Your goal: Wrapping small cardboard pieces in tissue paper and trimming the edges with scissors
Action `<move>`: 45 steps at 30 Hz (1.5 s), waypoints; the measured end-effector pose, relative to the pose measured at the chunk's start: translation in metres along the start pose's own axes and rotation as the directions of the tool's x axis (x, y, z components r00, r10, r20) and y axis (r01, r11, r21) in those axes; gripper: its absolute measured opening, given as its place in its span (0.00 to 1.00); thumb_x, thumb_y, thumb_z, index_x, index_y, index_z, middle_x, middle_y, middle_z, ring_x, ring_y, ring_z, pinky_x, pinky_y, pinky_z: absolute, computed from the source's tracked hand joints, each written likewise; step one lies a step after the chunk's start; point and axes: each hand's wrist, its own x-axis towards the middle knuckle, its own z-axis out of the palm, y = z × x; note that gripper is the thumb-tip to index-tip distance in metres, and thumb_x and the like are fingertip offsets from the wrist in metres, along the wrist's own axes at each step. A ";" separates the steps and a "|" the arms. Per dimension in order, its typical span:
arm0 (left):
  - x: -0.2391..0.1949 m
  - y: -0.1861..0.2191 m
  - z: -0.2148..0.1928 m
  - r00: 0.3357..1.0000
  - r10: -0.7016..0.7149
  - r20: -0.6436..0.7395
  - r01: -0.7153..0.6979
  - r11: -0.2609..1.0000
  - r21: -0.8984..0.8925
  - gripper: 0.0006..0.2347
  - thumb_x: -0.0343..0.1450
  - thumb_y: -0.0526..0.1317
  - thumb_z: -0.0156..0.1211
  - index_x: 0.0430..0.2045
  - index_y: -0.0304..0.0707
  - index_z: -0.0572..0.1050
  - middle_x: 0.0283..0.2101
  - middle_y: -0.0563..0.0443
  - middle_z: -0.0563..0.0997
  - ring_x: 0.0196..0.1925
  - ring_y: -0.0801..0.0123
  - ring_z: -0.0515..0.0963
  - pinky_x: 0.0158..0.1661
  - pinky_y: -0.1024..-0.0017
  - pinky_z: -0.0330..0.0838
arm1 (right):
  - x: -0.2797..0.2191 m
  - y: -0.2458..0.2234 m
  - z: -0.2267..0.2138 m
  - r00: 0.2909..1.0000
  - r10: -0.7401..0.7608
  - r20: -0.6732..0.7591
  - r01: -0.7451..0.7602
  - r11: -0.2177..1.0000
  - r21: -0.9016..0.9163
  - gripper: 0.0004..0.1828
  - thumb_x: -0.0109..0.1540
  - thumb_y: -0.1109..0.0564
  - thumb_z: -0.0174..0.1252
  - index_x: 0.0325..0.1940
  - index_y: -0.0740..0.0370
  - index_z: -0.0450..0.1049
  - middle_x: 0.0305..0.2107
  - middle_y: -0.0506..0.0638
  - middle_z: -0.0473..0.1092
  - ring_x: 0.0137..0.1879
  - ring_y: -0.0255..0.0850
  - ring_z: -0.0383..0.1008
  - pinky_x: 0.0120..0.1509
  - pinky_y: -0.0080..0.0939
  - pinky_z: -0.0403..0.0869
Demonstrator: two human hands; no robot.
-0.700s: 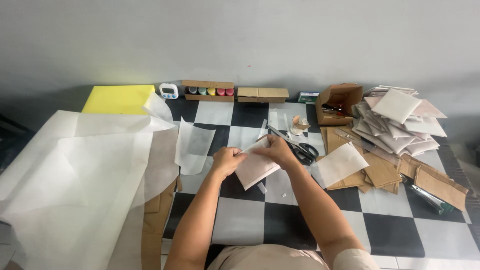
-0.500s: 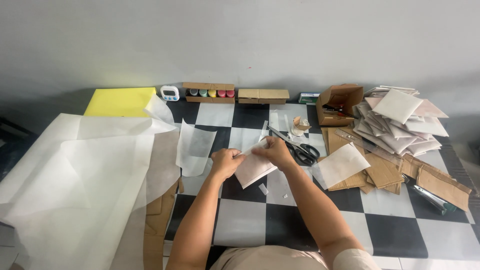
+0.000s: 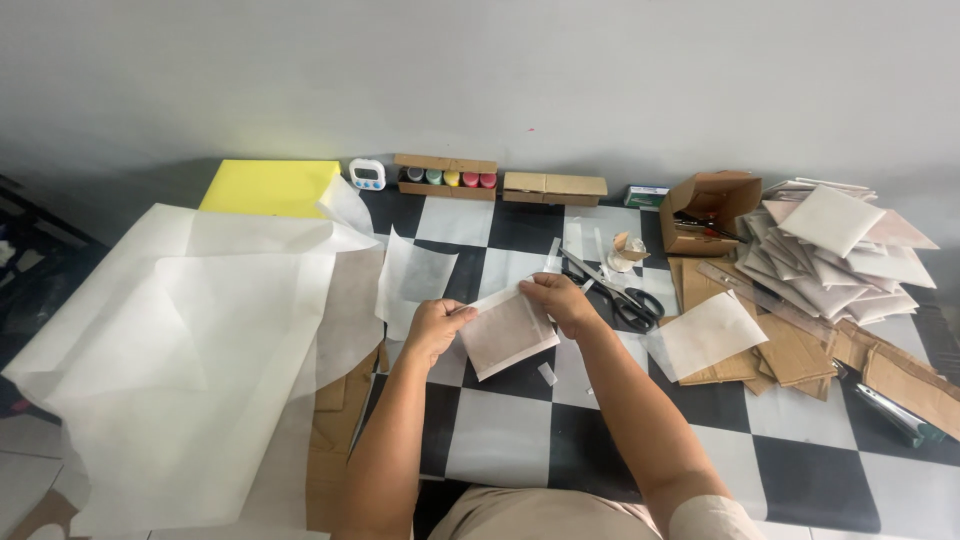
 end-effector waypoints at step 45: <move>0.022 0.007 0.010 0.231 0.967 -0.105 -0.447 0.201 0.872 0.06 0.72 0.48 0.62 0.36 0.53 0.78 0.50 0.58 0.80 0.53 0.58 0.77 0.49 0.61 0.71 | 0.034 0.002 0.055 0.968 -0.212 -0.133 0.245 0.916 0.319 0.11 0.65 0.57 0.62 0.32 0.66 0.73 0.24 0.56 0.75 0.31 0.44 0.81 0.37 0.36 0.80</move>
